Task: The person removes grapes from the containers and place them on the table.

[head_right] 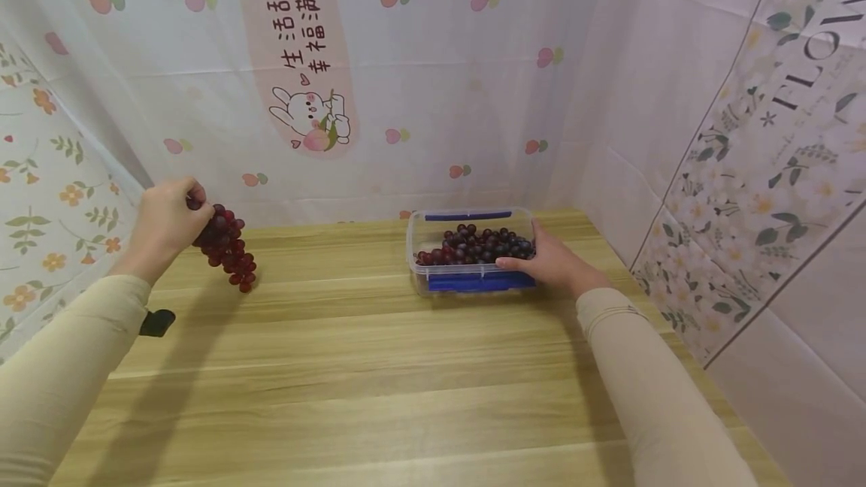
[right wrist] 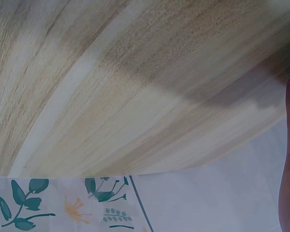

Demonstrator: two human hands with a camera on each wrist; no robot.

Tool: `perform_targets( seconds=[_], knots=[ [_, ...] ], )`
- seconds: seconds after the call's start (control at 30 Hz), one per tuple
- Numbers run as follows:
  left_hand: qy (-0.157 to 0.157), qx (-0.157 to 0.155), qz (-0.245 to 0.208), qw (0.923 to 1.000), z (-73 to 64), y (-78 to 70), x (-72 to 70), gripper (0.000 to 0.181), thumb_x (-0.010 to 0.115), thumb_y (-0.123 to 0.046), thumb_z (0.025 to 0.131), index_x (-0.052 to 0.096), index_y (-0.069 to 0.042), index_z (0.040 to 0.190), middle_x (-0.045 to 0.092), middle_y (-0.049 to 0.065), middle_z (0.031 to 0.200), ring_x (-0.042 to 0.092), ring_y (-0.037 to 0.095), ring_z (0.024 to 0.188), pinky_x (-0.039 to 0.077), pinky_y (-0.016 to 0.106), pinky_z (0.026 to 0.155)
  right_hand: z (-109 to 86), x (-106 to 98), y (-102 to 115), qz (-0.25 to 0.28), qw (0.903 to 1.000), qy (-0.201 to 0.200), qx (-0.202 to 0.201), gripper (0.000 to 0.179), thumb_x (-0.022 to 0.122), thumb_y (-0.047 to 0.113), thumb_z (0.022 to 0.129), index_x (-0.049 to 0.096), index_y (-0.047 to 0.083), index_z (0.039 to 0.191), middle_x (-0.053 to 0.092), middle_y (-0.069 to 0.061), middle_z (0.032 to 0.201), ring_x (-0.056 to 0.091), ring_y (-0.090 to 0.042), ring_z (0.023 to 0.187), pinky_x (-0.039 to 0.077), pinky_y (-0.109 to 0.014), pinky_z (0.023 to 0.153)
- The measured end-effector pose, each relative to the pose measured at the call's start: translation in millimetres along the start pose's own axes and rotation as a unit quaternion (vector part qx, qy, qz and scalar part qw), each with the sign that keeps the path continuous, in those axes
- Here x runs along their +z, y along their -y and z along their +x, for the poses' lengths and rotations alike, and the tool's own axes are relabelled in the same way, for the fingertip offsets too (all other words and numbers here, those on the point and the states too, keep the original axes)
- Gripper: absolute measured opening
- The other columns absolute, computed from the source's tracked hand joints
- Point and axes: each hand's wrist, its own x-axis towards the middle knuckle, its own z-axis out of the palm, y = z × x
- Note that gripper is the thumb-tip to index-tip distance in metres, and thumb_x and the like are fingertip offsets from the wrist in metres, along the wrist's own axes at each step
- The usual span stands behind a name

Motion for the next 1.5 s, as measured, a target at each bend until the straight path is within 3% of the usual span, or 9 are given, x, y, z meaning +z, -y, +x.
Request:
perform_targets(
  seconds=[0.17, 0.37, 0.6, 0.77, 0.87, 1.03, 1.23, 1.33, 1.5],
  knots=[
    [0.013, -0.016, 0.002, 0.9998, -9.4, 13.5, 7.0, 0.005, 0.059, -0.002, 0.094, 0.059, 0.003, 0.095, 0.060, 0.027, 0.098, 0.055, 0.043, 0.093, 0.047, 0.056, 0.081, -0.2, 0.4, 1.8, 0.005, 1.0000, 0.002, -0.002, 0.132, 0.062, 0.078, 0.092, -0.016, 0.004, 0.168, 0.009, -0.035, 0.174, 0.020, -0.060, 0.157, 0.023, -0.073, 0.125],
    [-0.001, 0.011, 0.012, 0.9999, -16.7, 20.3, 18.5, 0.006, 0.062, -0.002, 0.094, 0.061, 0.003, 0.094, 0.062, 0.028, 0.096, 0.058, 0.046, 0.090, 0.050, 0.058, 0.079, 0.0, -0.2, 2.9, 0.014, 0.9999, 0.003, 0.001, 0.131, 0.063, 0.077, 0.093, -0.018, 0.006, 0.168, 0.010, -0.036, 0.174, 0.020, -0.060, 0.157, 0.024, -0.074, 0.125],
    [0.055, 0.014, -0.008, 0.9983, -18.4, 14.3, 33.2, 0.013, 0.058, -0.006, 0.102, 0.063, 0.002, 0.110, 0.065, 0.027, 0.112, 0.061, 0.049, 0.106, 0.052, 0.062, 0.089, -1.2, -0.5, 0.6, 0.011, 0.9999, 0.004, 0.009, 0.133, 0.063, 0.079, 0.092, -0.018, 0.005, 0.168, 0.011, -0.036, 0.173, 0.021, -0.061, 0.156, 0.026, -0.075, 0.124],
    [0.085, 0.054, 0.001, 0.9949, -20.6, 10.7, 46.1, 0.025, 0.052, -0.008, 0.108, 0.068, 0.006, 0.120, 0.061, 0.030, 0.127, 0.059, 0.053, 0.121, 0.050, 0.065, 0.103, -1.1, 0.2, 0.2, 0.014, 0.9998, 0.003, 0.011, 0.134, 0.063, 0.079, 0.091, -0.018, 0.005, 0.168, 0.011, -0.036, 0.173, 0.020, -0.061, 0.157, 0.024, -0.074, 0.124],
    [0.100, 0.074, 0.016, 0.9921, -22.0, 11.5, 53.4, 0.029, 0.049, -0.011, 0.111, 0.068, 0.007, 0.124, 0.058, 0.031, 0.129, 0.059, 0.053, 0.120, 0.050, 0.065, 0.103, -1.1, 0.5, 0.7, 0.012, 0.9999, 0.002, 0.010, 0.134, 0.062, 0.080, 0.091, -0.018, 0.005, 0.168, 0.011, -0.036, 0.173, 0.020, -0.061, 0.157, 0.025, -0.074, 0.124],
    [0.167, 0.085, 0.063, 0.9802, -23.8, 15.9, 62.3, 0.041, 0.053, -0.021, 0.111, 0.058, 0.003, 0.144, 0.049, 0.035, 0.146, 0.048, 0.061, 0.132, 0.041, 0.074, 0.111, -0.7, 0.9, 0.8, 0.012, 0.9999, 0.003, 0.012, 0.133, 0.062, 0.079, 0.092, -0.018, 0.006, 0.168, 0.011, -0.036, 0.173, 0.020, -0.061, 0.156, 0.024, -0.075, 0.124],
    [0.289, 0.066, 0.128, 0.9465, -36.8, 27.9, 72.2, 0.050, 0.056, -0.030, 0.110, 0.052, -0.009, 0.155, 0.036, 0.028, 0.164, 0.028, 0.060, 0.150, 0.018, 0.094, 0.109, 0.5, 2.7, 0.5, 0.014, 0.9998, 0.004, 0.014, 0.132, 0.063, 0.078, 0.092, -0.019, 0.007, 0.168, 0.010, -0.036, 0.174, 0.019, -0.061, 0.157, 0.023, -0.075, 0.124],
    [0.294, 0.081, 0.151, 0.9404, -46.7, 34.1, 74.5, 0.045, 0.058, -0.028, 0.109, 0.058, -0.011, 0.151, 0.041, 0.027, 0.162, 0.031, 0.057, 0.150, 0.014, 0.094, 0.110, 0.9, 3.0, 0.7, 0.011, 0.9998, 0.005, 0.013, 0.133, 0.062, 0.080, 0.092, -0.019, 0.007, 0.168, 0.010, -0.036, 0.173, 0.019, -0.061, 0.157, 0.023, -0.074, 0.125],
    [0.286, 0.080, 0.146, 0.9437, -49.2, 33.0, 72.5, 0.033, 0.058, -0.028, 0.108, 0.068, -0.011, 0.135, 0.051, 0.026, 0.154, 0.036, 0.054, 0.148, 0.013, 0.096, 0.106, 0.1, 1.0, 1.0, 0.013, 0.9997, 0.007, 0.020, 0.134, 0.061, 0.081, 0.091, -0.019, 0.008, 0.168, 0.011, -0.036, 0.173, 0.018, -0.061, 0.157, 0.022, -0.074, 0.125]
  ],
)
